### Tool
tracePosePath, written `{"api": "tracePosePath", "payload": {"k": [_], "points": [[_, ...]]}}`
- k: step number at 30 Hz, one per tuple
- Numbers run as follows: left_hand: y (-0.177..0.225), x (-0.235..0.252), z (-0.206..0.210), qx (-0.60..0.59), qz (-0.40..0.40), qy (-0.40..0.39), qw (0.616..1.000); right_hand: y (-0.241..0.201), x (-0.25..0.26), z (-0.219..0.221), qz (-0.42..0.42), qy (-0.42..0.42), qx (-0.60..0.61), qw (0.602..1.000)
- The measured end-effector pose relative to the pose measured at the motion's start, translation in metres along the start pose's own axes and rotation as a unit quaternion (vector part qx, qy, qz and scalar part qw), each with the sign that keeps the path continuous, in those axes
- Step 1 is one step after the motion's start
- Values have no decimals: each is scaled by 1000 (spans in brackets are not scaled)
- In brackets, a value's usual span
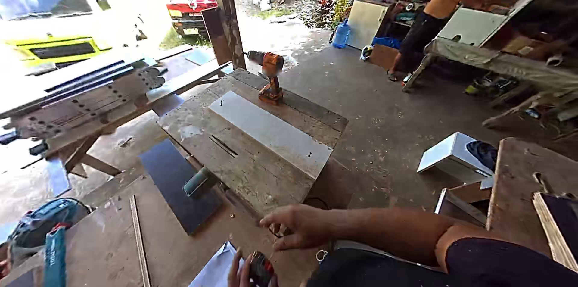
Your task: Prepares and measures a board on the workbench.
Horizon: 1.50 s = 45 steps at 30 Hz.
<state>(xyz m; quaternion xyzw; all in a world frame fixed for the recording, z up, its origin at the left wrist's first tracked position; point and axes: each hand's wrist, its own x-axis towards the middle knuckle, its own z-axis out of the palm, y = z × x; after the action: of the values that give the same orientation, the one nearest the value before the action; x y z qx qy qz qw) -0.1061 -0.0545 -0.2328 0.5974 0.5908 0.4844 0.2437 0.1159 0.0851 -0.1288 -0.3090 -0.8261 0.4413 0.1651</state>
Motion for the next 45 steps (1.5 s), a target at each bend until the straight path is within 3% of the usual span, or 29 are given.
{"api": "tracePosePath", "payload": {"k": [3, 6, 9, 12, 16, 20, 23, 26, 33, 40, 45], "points": [[47, 29, 26, 6, 54, -37, 998, -1, -7, 9, -69, -2, 63, 996], [69, 43, 37, 35, 55, -70, 995, 8, -11, -17, -67, -1, 86, 994], [77, 47, 53, 43, 51, -125, 990, 12, -18, -41, -43, -64, 77, 994], [72, 50, 62, 26, 16, -160, 987, 27, -19, -59, -52, -74, 63, 994], [59, 54, 68, 137, -73, -107, 982, 47, -23, -101, -17, 2, 80, 997], [35, 50, 44, 210, -135, -58, 967, 82, -23, -141, 47, 79, 97, 991], [49, 69, 27, 276, -253, -94, 922, 120, -26, -135, 81, 118, -93, 985], [59, 87, 21, 338, -333, -137, 870, 138, -35, -121, 180, 137, -276, 934], [49, 114, 36, 382, -352, -226, 824, 153, -27, -100, 295, 140, -303, 895], [49, 140, 34, 420, -335, -256, 804, 131, -22, -94, 290, 136, -292, 901], [40, 141, 38, 390, -318, -284, 816, 139, -22, -88, 299, 132, -302, 896]]}}
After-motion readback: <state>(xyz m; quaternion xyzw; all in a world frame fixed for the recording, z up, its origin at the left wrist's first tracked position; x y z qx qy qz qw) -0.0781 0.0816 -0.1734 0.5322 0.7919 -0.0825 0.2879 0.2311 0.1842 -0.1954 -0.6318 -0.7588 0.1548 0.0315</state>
